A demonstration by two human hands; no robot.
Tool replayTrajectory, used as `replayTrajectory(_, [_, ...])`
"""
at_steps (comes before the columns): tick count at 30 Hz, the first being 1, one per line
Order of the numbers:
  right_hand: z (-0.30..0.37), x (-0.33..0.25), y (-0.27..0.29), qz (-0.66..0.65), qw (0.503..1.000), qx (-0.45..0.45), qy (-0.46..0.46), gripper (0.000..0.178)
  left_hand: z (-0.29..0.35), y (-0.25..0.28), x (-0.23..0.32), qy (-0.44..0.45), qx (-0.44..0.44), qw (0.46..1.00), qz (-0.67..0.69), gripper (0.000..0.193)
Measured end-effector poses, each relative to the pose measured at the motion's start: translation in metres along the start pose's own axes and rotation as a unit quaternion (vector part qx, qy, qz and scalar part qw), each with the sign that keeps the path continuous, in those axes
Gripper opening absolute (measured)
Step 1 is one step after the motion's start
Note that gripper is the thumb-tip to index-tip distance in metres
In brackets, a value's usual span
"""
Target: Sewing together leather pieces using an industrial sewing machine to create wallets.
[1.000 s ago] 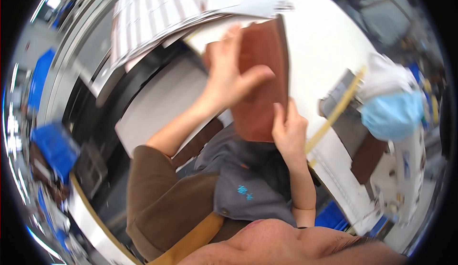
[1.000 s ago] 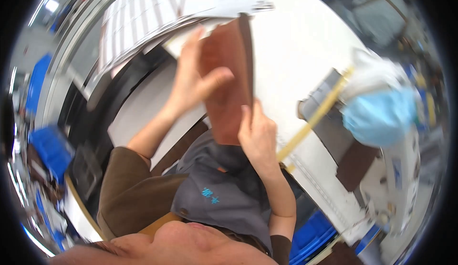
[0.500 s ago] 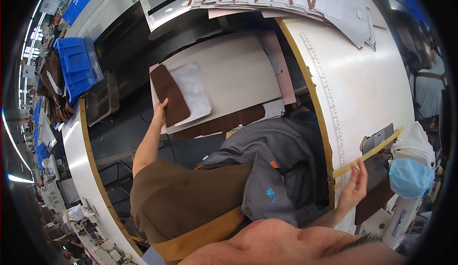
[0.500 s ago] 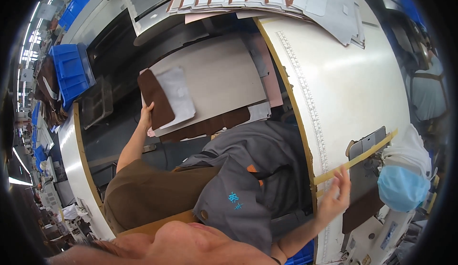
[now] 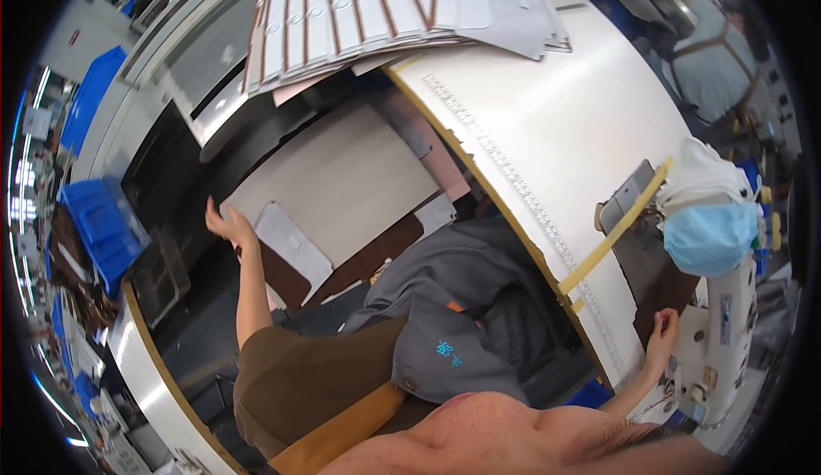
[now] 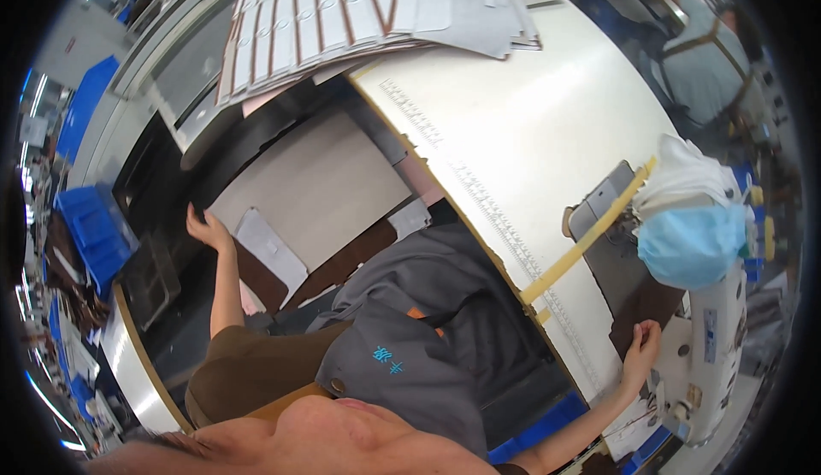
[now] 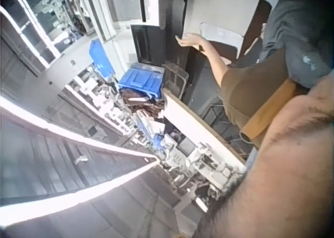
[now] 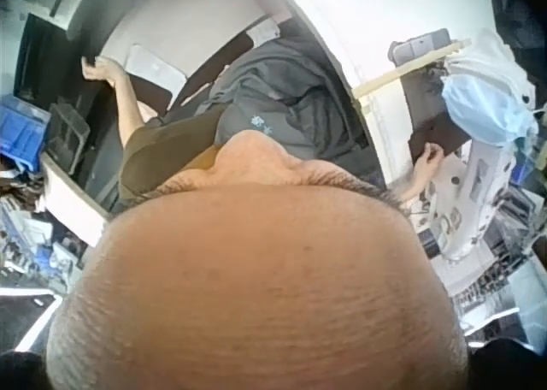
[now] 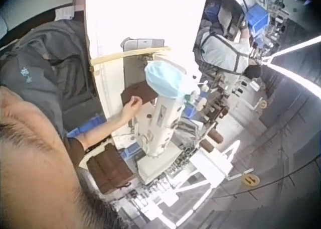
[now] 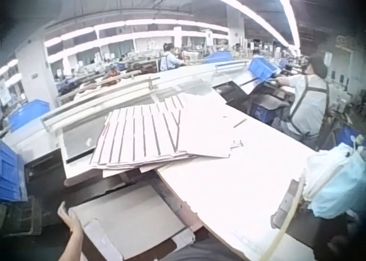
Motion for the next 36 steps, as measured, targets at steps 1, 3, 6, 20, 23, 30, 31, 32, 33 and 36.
replayTrajectory(1, [-0.001,0.003,0.002,-0.021,0.999,-0.045,-0.006,0.009,-0.02,-0.019,0.079,-0.045,-0.013,0.996,0.08,0.036])
replayTrajectory(3, [-0.006,-0.014,0.005,-0.004,1.0,-0.029,0.012,0.012,-0.052,-0.058,0.192,-0.011,-0.157,0.94,0.302,0.025])
replayTrajectory(6, [-0.011,-0.042,0.012,0.039,0.994,-0.091,0.037,0.01,-0.066,-0.125,0.347,-0.048,-0.37,0.826,0.423,0.023])
replayTrajectory(20, [-0.005,-0.163,-0.048,-0.071,0.981,-0.066,0.167,0.03,-0.032,-0.286,0.507,-0.038,-0.62,0.781,0.069,0.046])
replayTrajectory(23, [-0.015,-0.155,-0.061,0.048,0.977,-0.011,0.206,0.044,-0.02,-0.28,0.521,-0.047,-0.626,0.778,0.019,0.05])
replayTrajectory(30, [-0.018,-0.156,-0.065,0.013,0.972,-0.032,0.233,0.05,-0.034,-0.302,0.522,-0.097,-0.548,0.83,-0.023,0.06])
replayTrajectory(31, [-0.019,-0.156,-0.064,0.009,0.971,-0.032,0.237,0.05,-0.036,-0.306,0.524,-0.092,-0.56,0.823,-0.023,0.059])
replayTrajectory(32, [-0.019,-0.156,-0.064,0.014,0.97,-0.032,0.24,0.05,-0.038,-0.309,0.524,-0.057,-0.564,0.824,-0.025,0.05])
replayTrajectory(33, [-0.019,-0.155,-0.064,0.015,0.971,-0.032,0.237,0.05,-0.038,-0.313,0.524,-0.06,-0.566,0.822,-0.025,0.05])
replayTrajectory(36, [-0.018,-0.148,-0.064,0.022,0.972,-0.036,0.229,0.05,-0.011,-0.308,0.54,0.032,-0.619,0.781,-0.073,0.038])
Point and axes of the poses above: each hand's wrist, its own z-axis away from the middle knuckle, its own y-axis out of the back of the hand, x = y × z, the point moved 1 cm from there along -z, towards the middle knuckle, and after that the axes turned 11 degrees about y, right-handed, at the moved point
